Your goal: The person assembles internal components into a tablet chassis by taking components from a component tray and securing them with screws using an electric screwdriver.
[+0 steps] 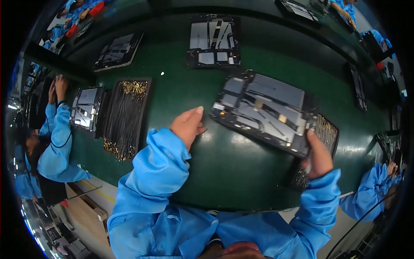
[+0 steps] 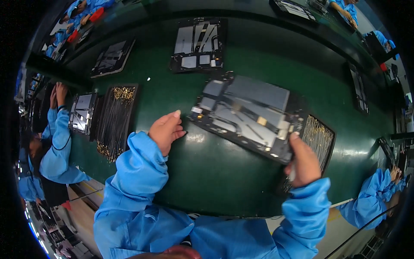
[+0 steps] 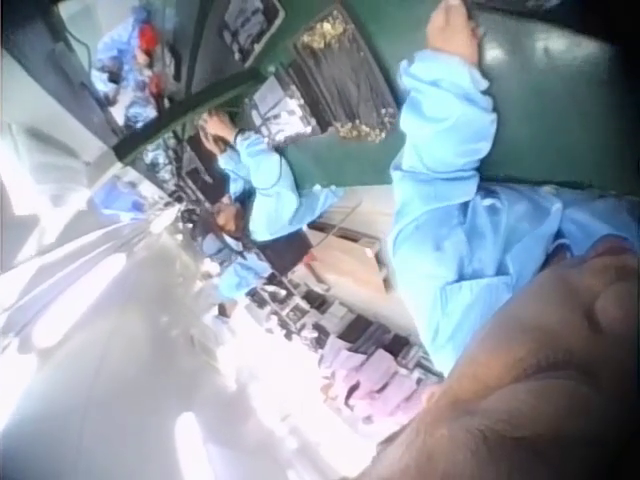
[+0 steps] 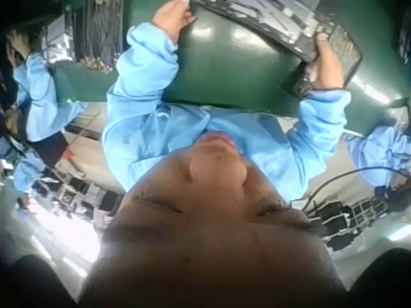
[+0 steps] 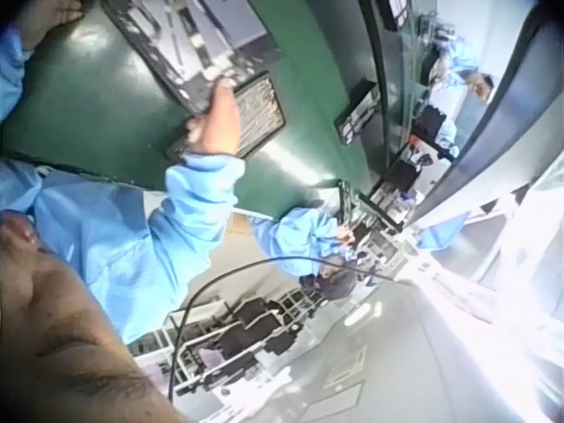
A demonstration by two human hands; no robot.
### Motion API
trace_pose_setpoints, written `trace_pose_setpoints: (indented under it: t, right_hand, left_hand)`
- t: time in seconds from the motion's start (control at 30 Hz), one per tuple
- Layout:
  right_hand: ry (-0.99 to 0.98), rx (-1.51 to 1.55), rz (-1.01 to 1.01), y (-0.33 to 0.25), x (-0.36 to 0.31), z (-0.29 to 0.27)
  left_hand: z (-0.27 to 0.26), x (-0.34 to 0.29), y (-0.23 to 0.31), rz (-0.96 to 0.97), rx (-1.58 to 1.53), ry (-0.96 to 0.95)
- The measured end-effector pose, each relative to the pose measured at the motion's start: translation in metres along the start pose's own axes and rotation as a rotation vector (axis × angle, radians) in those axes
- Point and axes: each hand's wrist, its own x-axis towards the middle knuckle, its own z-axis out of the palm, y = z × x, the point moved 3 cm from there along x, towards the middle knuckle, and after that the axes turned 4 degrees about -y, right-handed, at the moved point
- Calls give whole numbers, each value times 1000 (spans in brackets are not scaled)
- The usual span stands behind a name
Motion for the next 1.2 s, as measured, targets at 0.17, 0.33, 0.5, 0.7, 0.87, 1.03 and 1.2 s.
trace_pose_setpoints:
  t: [0.17,0.33,0.5,0.7,0.87,1.03,1.2]
  right_hand:
    - [57,81,-36,-31,16,-29]
    - [160,166,-65,-47,43,-49]
    - [621,492,-329,-76,109,-45]
    - [302,72,-343,-58,55,39]
    - [-222,-117,30,31,-7,77]
    - [-227,110,296,81,-19,81]
    - [-211,136,110,88,-23,80]
  left_hand:
    - [16,19,9,-63,20,-12]
    - [27,52,21,-130,-125,-3]
    - [41,110,44,-27,-441,41]
    - [33,148,64,-16,-579,217]
    - [16,152,85,25,-680,450]
    - [0,169,84,54,-636,404]
    - [-11,164,91,140,-547,410]
